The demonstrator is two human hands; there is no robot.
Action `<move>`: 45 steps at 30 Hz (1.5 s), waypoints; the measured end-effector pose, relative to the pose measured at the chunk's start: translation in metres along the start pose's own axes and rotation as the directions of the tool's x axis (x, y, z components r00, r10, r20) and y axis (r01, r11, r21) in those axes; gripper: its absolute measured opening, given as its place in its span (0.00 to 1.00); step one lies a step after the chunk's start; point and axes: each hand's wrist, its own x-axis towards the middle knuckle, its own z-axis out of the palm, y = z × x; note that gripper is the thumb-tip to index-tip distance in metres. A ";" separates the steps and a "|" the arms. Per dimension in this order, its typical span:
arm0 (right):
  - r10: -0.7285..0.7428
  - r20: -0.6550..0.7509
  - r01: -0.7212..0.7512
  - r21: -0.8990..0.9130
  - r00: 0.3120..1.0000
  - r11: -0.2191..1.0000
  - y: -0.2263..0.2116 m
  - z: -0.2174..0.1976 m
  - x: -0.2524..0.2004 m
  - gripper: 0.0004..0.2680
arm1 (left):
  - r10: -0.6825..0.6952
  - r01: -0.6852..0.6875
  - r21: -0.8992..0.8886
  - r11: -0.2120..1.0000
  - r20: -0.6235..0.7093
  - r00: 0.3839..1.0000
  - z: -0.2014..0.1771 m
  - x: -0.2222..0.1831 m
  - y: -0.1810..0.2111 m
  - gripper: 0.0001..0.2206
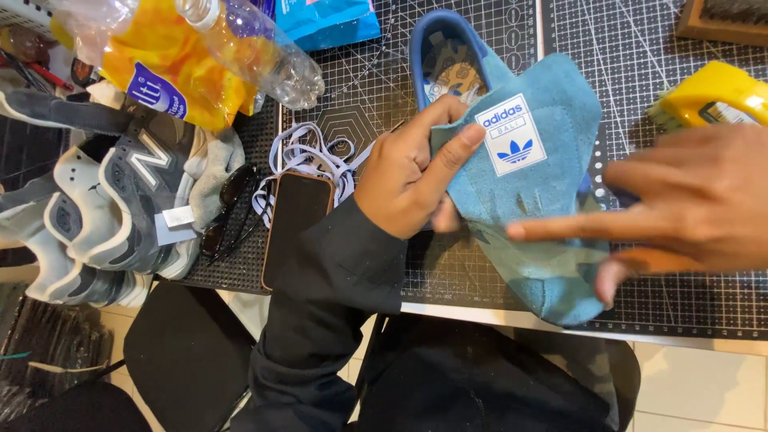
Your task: Cleaning a blue suede sneaker using a specialized suede eraser tool on a workbench.
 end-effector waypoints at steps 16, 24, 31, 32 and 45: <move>0.109 -0.115 -0.047 0.442 0.987 0.896 -0.007 -0.018 -0.017 0.24 | -0.138 0.094 -0.416 0.904 -0.076 0.988 -0.004 0.004 0.004 0.19; 0.854 0.143 -0.748 0.567 0.501 0.344 -0.002 -0.052 0.020 0.26 | 0.072 -0.081 -0.089 0.993 -0.098 0.993 -0.003 0.002 0.017 0.24; 0.789 0.464 -0.738 0.674 0.403 -0.019 0.009 -0.080 0.065 0.09 | -0.081 0.039 -0.347 0.937 -0.108 0.991 0.000 0.011 0.016 0.14; 0.757 0.504 -0.683 0.723 0.416 -0.106 0.012 -0.081 0.069 0.08 | -0.140 0.086 -0.454 0.887 -0.087 0.986 0.000 0.012 0.014 0.18; 0.790 0.313 -0.503 0.864 0.528 -0.006 0.005 -0.055 0.039 0.16 | 0.057 -0.031 -0.398 0.917 0.054 0.997 0.001 0.007 0.032 0.18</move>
